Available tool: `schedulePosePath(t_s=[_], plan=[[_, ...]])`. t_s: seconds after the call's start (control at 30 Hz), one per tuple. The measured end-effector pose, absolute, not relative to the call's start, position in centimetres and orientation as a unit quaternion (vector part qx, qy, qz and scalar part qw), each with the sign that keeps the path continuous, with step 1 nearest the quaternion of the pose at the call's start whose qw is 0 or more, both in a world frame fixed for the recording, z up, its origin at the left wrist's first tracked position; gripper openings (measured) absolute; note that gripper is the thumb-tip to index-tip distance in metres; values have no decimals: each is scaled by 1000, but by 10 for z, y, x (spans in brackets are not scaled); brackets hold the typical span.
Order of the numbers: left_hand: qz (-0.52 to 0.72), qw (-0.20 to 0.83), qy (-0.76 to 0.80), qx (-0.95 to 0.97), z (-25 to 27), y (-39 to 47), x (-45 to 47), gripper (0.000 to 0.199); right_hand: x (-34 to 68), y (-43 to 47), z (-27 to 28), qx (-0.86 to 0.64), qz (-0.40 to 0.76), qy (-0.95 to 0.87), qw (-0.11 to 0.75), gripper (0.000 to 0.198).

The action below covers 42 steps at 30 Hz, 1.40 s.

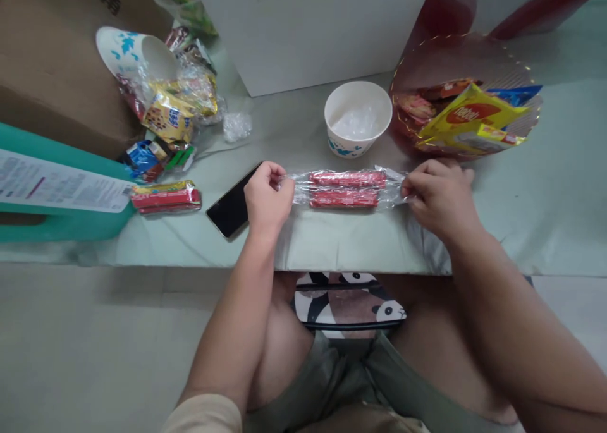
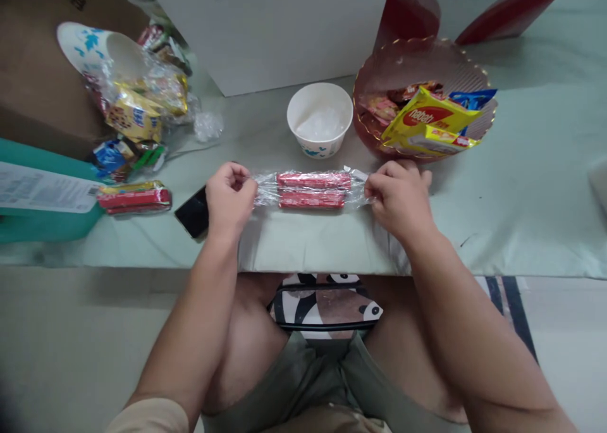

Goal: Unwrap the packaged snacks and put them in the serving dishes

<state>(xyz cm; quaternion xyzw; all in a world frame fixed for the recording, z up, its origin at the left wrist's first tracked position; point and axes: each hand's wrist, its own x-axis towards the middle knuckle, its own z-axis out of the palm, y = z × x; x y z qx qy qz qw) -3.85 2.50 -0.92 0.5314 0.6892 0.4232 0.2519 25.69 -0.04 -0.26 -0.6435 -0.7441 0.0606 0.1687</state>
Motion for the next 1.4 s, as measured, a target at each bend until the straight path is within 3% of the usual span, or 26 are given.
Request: schedulePosePath(t_s=[0.17, 0.27, 0.47, 0.7, 1.0, 1.3, 1.4], plan=[[366, 264, 660, 600, -3, 21, -33, 30, 239, -10, 4, -599, 49, -761, 244, 20], [352, 282, 638, 624, 0, 20, -32, 19, 228, -6, 0, -559, 68, -782, 267, 27], [433, 253, 604, 619, -5, 25, -33, 6, 225, 9, -11, -591, 125, -768, 211, 44], [516, 278, 613, 530, -15, 35, -33, 10, 226, 2, -3, -601, 126, -761, 210, 25], [607, 261, 547, 514, -9, 37, -31, 20, 224, 7, -12, -612, 104, -766, 165, 34], [693, 291, 440, 491, 3, 23, -29, 16, 222, -6, 14, -562, 132, -753, 317, 22], [694, 286, 412, 516, 6, 5, -33, 13, 223, -10, 27, -510, 186, -788, 292, 21]])
